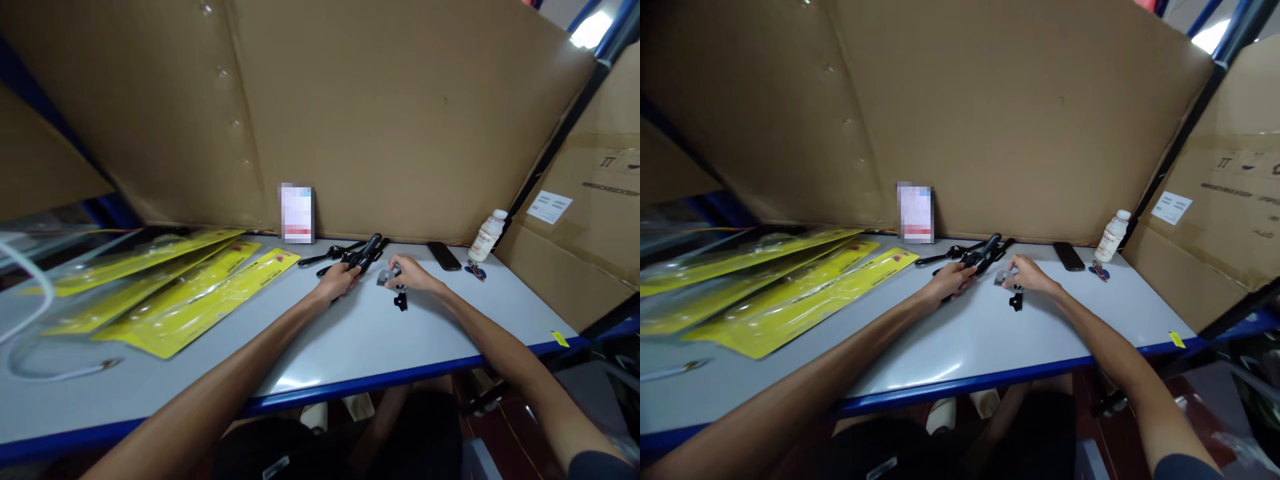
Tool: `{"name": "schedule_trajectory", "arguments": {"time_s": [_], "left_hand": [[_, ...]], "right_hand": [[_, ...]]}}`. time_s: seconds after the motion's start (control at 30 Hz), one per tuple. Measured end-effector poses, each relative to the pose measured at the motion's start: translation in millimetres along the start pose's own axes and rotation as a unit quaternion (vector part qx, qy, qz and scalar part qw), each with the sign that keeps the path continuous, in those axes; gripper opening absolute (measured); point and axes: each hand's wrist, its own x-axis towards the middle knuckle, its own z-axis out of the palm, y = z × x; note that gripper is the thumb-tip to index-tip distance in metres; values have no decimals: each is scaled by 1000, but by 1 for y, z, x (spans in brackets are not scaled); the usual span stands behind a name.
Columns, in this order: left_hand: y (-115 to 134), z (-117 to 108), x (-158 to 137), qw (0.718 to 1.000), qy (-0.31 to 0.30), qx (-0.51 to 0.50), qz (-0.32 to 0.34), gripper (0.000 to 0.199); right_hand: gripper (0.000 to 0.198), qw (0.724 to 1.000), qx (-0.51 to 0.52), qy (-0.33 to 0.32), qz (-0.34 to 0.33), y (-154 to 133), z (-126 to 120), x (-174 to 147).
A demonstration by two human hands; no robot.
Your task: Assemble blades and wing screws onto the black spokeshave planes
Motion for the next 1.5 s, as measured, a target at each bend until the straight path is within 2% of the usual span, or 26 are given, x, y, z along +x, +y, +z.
{"name": "schedule_trajectory", "arguments": {"time_s": [0.13,0.23,0.3,0.5,0.67,0.83,0.93,1.2,1.5], "left_hand": [[0,-2,-1,1000,-8,4,7,38],[0,-2,-1,1000,-12,-2,16,37],[-1,-2,-2,999,-18,-11,25,37],[-5,4,-4,996,-40,-46,67,32],[-4,9,-7,990,-69,-59,106,39],[0,9,-15,985,-116,-49,118,45],[2,9,-18,984,-122,-40,122,47],[5,11,-22,979,-153,3,133,56],[4,11,-22,968,-179,3,177,36]], "right_hand": [[32,998,53,34,27,-9,8,-4],[25,995,88,32,35,-12,11,-6],[14,993,106,26,37,-13,10,-7],[14,982,185,30,29,-21,0,-12],[24,956,286,-59,40,-33,2,-20],[30,925,371,-66,52,-41,4,-24],[32,908,409,-71,61,-41,3,-25],[27,878,464,-91,76,-32,4,-22],[23,869,483,-57,87,-35,2,-23]]}}
